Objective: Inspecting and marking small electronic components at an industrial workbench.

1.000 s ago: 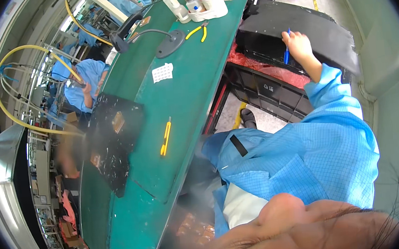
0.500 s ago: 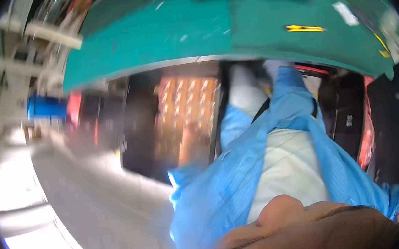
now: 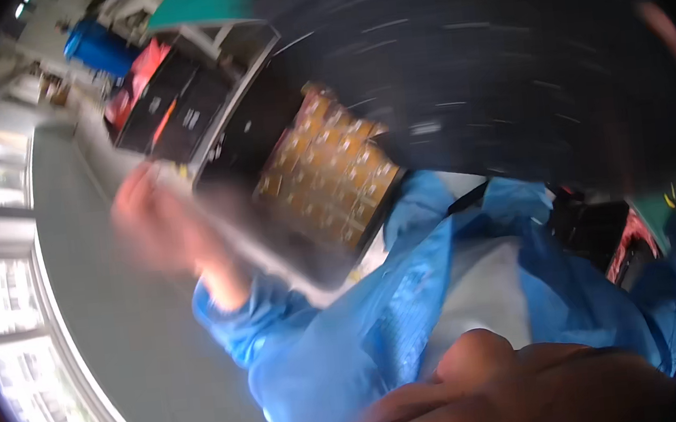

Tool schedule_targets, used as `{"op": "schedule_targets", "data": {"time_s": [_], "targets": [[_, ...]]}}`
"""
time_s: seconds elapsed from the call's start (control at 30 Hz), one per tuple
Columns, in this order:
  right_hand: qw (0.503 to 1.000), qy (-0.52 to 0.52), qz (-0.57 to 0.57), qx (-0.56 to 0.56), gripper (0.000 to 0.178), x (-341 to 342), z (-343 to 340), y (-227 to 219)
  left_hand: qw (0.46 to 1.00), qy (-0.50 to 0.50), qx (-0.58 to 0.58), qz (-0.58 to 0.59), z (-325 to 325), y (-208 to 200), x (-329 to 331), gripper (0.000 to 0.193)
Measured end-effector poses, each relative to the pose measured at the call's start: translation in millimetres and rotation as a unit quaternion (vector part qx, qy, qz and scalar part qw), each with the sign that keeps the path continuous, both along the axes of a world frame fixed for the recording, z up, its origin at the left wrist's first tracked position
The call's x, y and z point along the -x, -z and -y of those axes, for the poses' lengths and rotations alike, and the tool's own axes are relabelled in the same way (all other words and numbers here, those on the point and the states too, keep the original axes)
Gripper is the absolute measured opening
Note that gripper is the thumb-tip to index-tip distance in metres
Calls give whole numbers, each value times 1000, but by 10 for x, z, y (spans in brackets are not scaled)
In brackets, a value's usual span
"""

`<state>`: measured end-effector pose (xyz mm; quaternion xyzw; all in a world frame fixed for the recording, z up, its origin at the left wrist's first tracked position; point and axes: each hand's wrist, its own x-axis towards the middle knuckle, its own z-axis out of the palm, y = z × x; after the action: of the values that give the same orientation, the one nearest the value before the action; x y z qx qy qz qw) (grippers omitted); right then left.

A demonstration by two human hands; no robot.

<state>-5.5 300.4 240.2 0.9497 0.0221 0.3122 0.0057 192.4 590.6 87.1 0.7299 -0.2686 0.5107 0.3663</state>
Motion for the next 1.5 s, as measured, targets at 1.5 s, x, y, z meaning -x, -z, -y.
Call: {"op": "schedule_targets", "data": {"time_s": [1.5], "targets": [[823, 271, 199, -458, 24, 2388, 4232, 2975, 838, -40, -497, -224, 919, 1853, 855, 9]]}}
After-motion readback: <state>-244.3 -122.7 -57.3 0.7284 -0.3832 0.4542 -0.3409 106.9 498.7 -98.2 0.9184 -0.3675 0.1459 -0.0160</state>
